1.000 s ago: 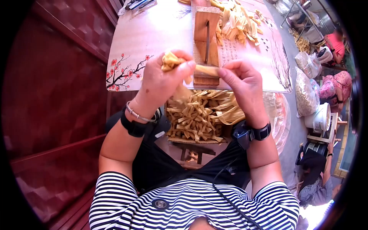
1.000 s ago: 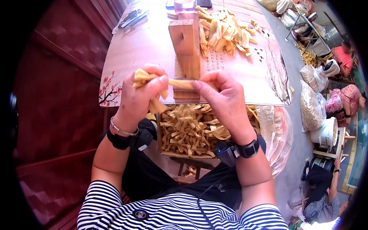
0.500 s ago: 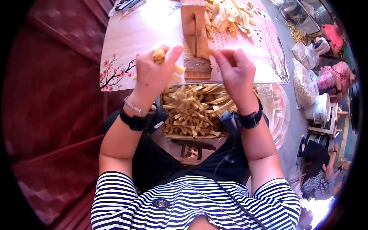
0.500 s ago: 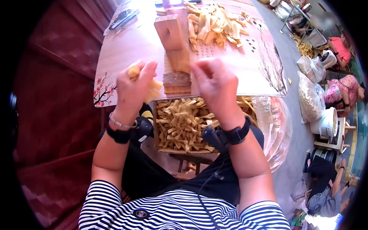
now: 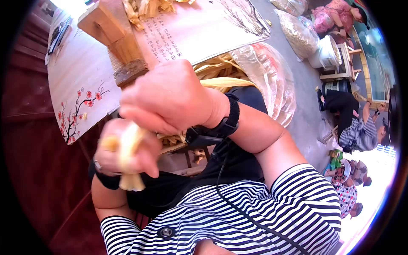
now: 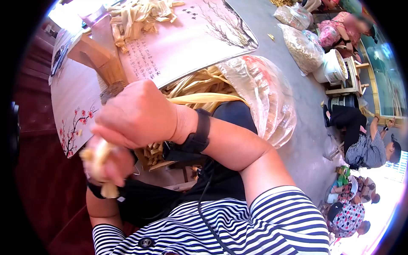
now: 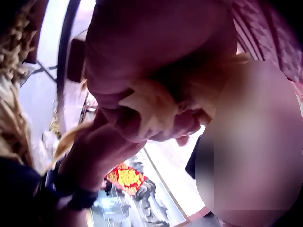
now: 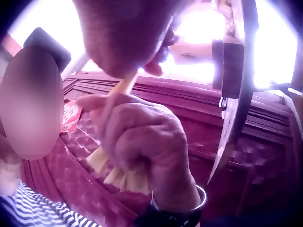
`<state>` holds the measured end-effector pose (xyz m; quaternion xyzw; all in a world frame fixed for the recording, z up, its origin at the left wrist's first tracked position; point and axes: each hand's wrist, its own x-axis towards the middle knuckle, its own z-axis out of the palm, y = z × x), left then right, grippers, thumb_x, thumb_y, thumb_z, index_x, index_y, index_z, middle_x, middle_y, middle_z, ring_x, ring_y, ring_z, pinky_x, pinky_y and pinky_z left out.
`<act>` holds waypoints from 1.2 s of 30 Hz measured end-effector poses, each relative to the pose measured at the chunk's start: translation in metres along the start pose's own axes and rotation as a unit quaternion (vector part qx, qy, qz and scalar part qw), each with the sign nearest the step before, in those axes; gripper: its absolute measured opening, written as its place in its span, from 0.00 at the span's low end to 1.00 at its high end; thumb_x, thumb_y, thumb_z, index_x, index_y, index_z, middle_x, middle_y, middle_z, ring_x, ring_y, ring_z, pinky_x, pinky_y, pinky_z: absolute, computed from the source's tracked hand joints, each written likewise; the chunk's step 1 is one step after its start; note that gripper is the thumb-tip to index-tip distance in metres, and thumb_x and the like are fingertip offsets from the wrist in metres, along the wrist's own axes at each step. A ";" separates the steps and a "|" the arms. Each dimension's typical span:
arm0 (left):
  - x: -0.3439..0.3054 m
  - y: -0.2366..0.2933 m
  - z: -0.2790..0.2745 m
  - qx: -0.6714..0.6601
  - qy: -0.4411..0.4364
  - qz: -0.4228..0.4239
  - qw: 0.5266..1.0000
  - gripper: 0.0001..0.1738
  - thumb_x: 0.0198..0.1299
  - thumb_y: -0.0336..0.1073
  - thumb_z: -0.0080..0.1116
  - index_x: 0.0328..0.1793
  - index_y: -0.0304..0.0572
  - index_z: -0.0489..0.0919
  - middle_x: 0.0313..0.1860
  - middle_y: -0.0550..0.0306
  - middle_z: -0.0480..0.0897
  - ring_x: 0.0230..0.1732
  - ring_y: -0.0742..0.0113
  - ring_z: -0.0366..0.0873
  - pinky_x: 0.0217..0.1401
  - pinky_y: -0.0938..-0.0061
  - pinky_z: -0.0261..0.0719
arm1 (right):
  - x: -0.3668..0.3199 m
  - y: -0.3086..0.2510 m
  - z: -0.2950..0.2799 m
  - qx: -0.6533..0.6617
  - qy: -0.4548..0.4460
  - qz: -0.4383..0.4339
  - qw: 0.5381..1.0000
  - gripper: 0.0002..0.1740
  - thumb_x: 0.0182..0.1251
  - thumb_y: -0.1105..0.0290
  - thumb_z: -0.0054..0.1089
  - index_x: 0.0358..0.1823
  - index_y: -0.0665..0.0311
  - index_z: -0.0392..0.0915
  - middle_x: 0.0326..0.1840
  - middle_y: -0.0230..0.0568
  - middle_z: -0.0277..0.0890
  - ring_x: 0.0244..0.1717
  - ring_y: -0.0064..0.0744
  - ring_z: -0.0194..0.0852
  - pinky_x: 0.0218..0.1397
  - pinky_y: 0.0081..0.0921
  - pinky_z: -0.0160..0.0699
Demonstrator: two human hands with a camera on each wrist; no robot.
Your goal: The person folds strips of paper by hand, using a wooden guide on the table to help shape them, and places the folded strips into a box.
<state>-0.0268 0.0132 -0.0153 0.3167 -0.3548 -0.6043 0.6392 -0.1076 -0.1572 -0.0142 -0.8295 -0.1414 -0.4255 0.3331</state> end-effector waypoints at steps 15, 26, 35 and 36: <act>0.012 0.011 -0.008 0.706 0.252 0.371 0.549 0.15 0.44 0.35 0.73 0.35 0.33 0.84 0.41 0.47 0.83 0.33 0.59 0.83 0.32 0.72 0.80 | 0.016 -0.025 -0.010 0.434 -0.080 0.565 0.697 0.08 0.66 0.70 0.60 0.40 0.68 0.80 0.31 0.34 0.81 0.22 0.14 0.70 0.21 0.10 0.65; 0.002 0.008 -0.006 0.662 0.266 0.176 0.678 0.11 0.47 0.19 0.60 0.39 0.29 0.80 0.47 0.46 0.82 0.41 0.52 0.84 0.43 0.71 0.81 | -0.003 -0.016 0.008 -0.003 -0.202 0.223 0.954 0.11 0.65 0.64 0.58 0.36 0.66 0.79 0.27 0.53 0.76 0.29 0.52 0.77 0.30 0.36 0.75; -0.005 0.027 -0.009 0.385 0.240 0.289 0.843 0.04 0.54 0.21 0.55 0.35 0.29 0.79 0.44 0.50 0.82 0.38 0.69 0.80 0.40 0.76 0.79 | 0.009 -0.011 -0.013 0.434 -0.294 0.556 0.645 0.28 0.75 0.49 0.43 0.29 0.65 0.77 0.14 0.24 0.61 0.15 0.14 0.51 0.19 0.16 0.50; -0.008 0.032 -0.007 0.296 0.271 0.291 0.868 0.04 0.56 0.22 0.54 0.35 0.29 0.80 0.44 0.51 0.83 0.40 0.71 0.80 0.42 0.77 0.79 | 0.006 -0.011 -0.014 0.493 -0.257 0.572 0.604 0.28 0.75 0.48 0.43 0.28 0.64 0.78 0.14 0.24 0.58 0.14 0.14 0.45 0.19 0.16 0.43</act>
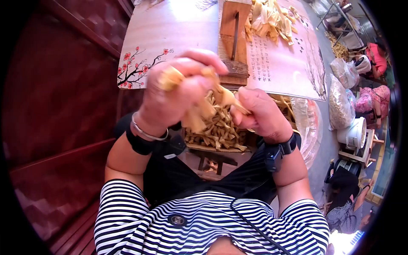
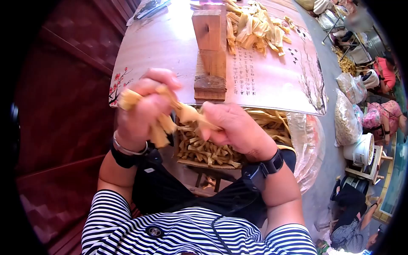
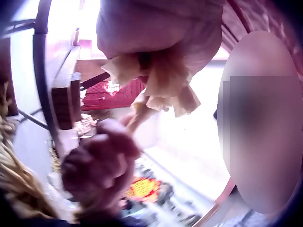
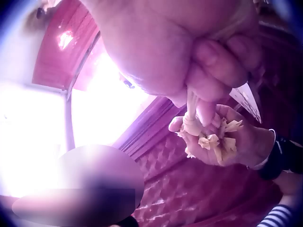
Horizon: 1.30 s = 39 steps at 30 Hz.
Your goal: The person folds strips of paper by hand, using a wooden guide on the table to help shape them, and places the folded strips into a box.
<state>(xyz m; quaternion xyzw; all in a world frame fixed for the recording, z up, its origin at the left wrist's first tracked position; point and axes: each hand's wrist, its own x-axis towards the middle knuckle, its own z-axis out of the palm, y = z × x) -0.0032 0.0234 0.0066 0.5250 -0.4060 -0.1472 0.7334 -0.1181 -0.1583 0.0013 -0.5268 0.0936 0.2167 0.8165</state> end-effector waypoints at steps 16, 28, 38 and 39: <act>0.003 -0.011 -0.004 -0.031 0.034 -0.193 0.980 0.03 0.57 0.26 0.61 0.37 0.38 0.80 0.28 0.67 0.78 0.29 0.83 0.74 0.32 0.85 0.73 | -0.006 -0.011 -0.005 -0.296 0.257 -0.165 0.905 0.13 0.66 0.63 0.63 0.36 0.69 0.83 0.24 0.25 0.76 0.27 0.11 0.66 0.30 0.13 0.64; 0.036 -0.057 0.003 0.337 0.111 -0.105 0.929 0.06 0.58 0.32 0.63 0.40 0.38 0.83 0.28 0.66 0.80 0.30 0.81 0.74 0.34 0.81 0.76 | 0.044 -0.018 -0.051 -0.534 0.515 -0.243 0.625 0.13 0.61 0.57 0.66 0.31 0.59 0.79 0.21 0.39 0.79 0.23 0.37 0.79 0.28 0.32 0.74; 0.005 -0.021 -0.010 0.143 -0.337 -0.094 0.926 0.09 0.58 0.35 0.66 0.40 0.38 0.81 0.32 0.56 0.83 0.31 0.70 0.81 0.33 0.77 0.78 | 0.039 -0.049 -0.013 -0.335 0.420 -0.617 0.575 0.07 0.61 0.72 0.68 0.33 0.65 0.77 0.27 0.29 0.77 0.25 0.13 0.69 0.29 0.11 0.68; -0.001 -0.031 -0.001 0.132 -0.372 -0.083 0.915 0.10 0.56 0.37 0.66 0.39 0.39 0.81 0.31 0.54 0.83 0.31 0.63 0.82 0.35 0.71 0.78 | 0.039 -0.065 -0.006 -0.345 0.396 -0.645 0.555 0.06 0.63 0.72 0.66 0.34 0.66 0.78 0.30 0.32 0.79 0.26 0.15 0.71 0.29 0.13 0.69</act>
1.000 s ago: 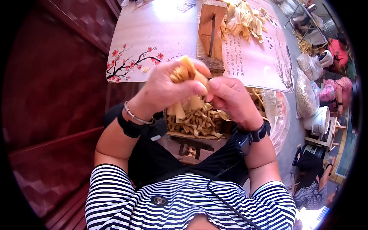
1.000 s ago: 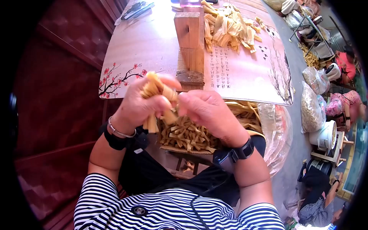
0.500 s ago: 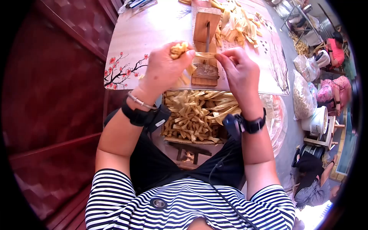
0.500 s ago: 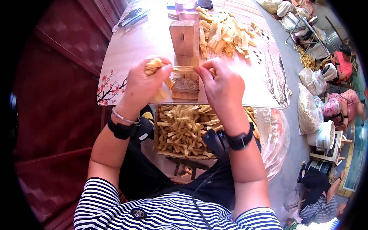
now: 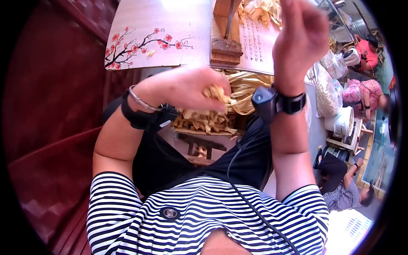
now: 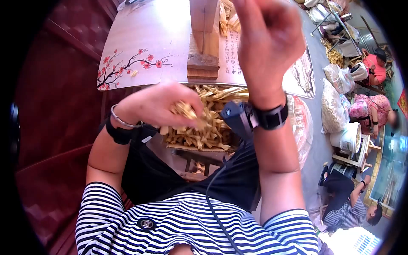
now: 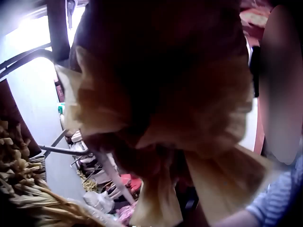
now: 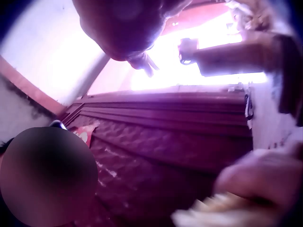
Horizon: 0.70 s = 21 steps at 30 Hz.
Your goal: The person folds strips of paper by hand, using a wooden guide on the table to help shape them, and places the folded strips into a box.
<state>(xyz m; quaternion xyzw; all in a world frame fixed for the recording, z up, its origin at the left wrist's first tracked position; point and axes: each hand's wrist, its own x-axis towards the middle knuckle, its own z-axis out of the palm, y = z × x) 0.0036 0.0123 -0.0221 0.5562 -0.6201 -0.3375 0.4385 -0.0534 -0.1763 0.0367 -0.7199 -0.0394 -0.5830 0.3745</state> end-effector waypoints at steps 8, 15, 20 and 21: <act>0.015 -0.032 0.048 0.250 -0.088 -0.153 0.952 0.23 0.50 0.44 0.67 0.51 0.42 0.79 0.45 0.48 0.81 0.46 0.48 0.80 0.47 0.61 0.77 | 0.084 -0.057 0.023 0.191 -0.083 -0.043 0.977 0.05 0.61 0.74 0.67 0.31 0.67 0.79 0.27 0.30 0.79 0.26 0.15 0.72 0.28 0.14 0.70; 0.005 -0.042 0.044 0.131 -0.035 -0.091 0.987 0.25 0.54 0.36 0.63 0.59 0.39 0.76 0.42 0.50 0.82 0.44 0.58 0.82 0.46 0.68 0.79 | 0.026 -0.070 -0.010 0.252 -0.206 0.133 0.936 0.05 0.60 0.75 0.68 0.28 0.68 0.81 0.25 0.28 0.79 0.26 0.14 0.74 0.28 0.15 0.70; -0.003 0.009 0.001 -0.261 0.059 -0.208 0.941 0.14 0.68 0.33 0.47 0.55 0.40 0.78 0.34 0.58 0.84 0.33 0.71 0.84 0.33 0.81 0.79 | -0.039 -0.059 -0.035 0.280 -0.339 0.372 0.818 0.07 0.59 0.76 0.68 0.36 0.68 0.78 0.30 0.32 0.79 0.32 0.17 0.78 0.33 0.16 0.76; -0.005 0.006 -0.002 -0.303 0.081 -0.196 0.929 0.15 0.68 0.35 0.50 0.55 0.37 0.78 0.35 0.56 0.84 0.33 0.71 0.84 0.31 0.84 0.78 | -0.043 -0.053 -0.038 0.250 -0.368 0.347 0.826 0.07 0.59 0.76 0.68 0.36 0.68 0.78 0.30 0.32 0.79 0.32 0.17 0.78 0.33 0.16 0.76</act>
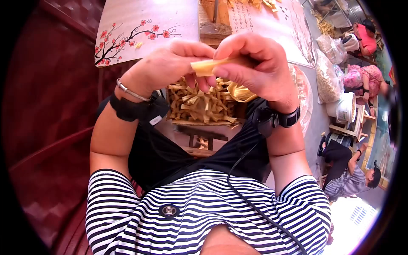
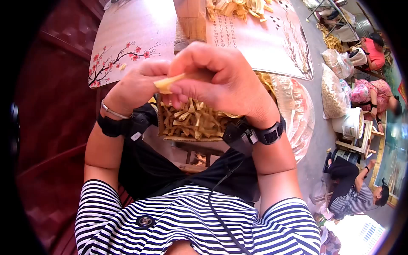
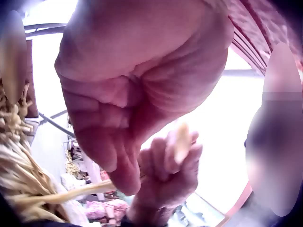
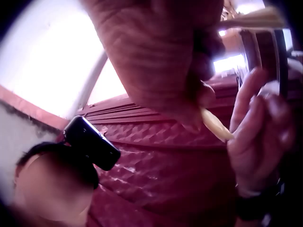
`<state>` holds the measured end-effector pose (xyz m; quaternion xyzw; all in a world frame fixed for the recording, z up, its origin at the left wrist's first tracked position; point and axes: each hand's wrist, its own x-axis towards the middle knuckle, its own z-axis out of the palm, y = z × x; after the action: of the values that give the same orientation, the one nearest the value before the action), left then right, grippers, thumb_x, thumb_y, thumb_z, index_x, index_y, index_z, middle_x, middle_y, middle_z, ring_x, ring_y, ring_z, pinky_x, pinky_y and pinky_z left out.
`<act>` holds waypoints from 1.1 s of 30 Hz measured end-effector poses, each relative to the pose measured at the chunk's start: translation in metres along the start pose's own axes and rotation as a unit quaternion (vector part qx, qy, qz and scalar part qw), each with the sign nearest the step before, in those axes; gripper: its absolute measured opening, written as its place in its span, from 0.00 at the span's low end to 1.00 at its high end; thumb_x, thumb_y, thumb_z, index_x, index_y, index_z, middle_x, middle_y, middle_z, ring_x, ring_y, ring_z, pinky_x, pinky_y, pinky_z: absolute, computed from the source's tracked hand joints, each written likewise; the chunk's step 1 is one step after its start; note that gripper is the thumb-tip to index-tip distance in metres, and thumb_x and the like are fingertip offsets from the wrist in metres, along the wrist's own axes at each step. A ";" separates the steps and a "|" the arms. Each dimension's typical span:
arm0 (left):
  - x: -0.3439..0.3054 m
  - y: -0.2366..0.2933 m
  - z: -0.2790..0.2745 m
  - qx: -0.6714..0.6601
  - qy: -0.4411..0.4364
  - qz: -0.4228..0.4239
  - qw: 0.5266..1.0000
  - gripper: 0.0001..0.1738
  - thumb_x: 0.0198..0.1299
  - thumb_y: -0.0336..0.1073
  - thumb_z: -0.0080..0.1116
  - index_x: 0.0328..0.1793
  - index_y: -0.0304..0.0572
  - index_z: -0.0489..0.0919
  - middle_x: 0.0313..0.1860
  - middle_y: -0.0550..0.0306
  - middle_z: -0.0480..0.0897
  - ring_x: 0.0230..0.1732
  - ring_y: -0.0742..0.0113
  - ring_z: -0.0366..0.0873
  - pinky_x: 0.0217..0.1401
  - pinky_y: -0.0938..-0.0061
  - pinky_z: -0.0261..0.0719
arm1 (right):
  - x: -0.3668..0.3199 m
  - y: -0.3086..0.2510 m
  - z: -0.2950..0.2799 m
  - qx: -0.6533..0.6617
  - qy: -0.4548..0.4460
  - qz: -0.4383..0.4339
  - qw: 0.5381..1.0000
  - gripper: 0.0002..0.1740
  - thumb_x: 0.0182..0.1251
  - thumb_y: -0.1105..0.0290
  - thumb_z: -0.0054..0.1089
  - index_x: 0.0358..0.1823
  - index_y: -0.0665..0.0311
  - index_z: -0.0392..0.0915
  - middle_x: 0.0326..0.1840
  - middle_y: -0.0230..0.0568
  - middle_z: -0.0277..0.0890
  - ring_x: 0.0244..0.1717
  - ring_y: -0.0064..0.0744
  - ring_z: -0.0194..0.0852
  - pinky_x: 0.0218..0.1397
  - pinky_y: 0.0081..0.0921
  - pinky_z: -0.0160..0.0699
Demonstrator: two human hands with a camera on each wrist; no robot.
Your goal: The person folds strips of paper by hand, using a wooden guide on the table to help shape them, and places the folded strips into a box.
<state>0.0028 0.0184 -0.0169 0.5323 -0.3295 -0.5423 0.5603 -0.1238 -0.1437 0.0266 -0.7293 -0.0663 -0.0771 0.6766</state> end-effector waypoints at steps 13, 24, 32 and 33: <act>0.002 0.000 0.033 0.029 -0.212 0.069 0.975 0.17 0.59 0.44 0.66 0.45 0.37 0.84 0.33 0.60 0.85 0.35 0.69 0.82 0.41 0.77 0.78 | 0.007 0.043 -0.014 -0.267 0.052 -0.339 0.901 0.09 0.58 0.66 0.67 0.25 0.60 0.78 0.19 0.34 0.73 0.16 0.33 0.72 0.19 0.26 0.68; 0.010 0.013 0.027 0.508 0.172 0.467 0.703 0.23 0.40 0.49 0.75 0.29 0.37 0.82 0.23 0.60 0.73 0.20 0.64 0.70 0.21 0.72 0.65 | -0.002 0.072 0.016 0.089 -0.075 0.162 0.980 0.08 0.60 0.68 0.54 0.31 0.62 0.81 0.20 0.23 0.67 0.19 0.13 0.58 0.20 0.17 0.53; 0.003 0.009 0.019 0.436 0.295 0.338 0.780 0.08 0.56 0.26 0.62 0.40 0.29 0.82 0.48 0.44 0.83 0.41 0.54 0.84 0.46 0.71 0.81 | 0.001 0.030 0.008 0.043 0.163 0.100 0.981 0.10 0.66 0.66 0.63 0.38 0.66 0.82 0.28 0.32 0.81 0.24 0.14 0.73 0.26 0.13 0.71; 0.001 0.011 0.019 0.434 0.264 0.303 0.806 0.08 0.55 0.26 0.62 0.40 0.29 0.82 0.49 0.44 0.82 0.43 0.53 0.84 0.46 0.70 0.81 | 0.000 0.031 0.006 0.001 0.140 0.071 0.988 0.10 0.66 0.66 0.63 0.37 0.67 0.82 0.27 0.34 0.81 0.23 0.16 0.73 0.26 0.16 0.71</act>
<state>-0.0119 0.0117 -0.0028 0.7158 -0.5142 0.0162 0.4722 -0.1175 -0.1402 -0.0044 -0.7139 0.0807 -0.1299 0.6834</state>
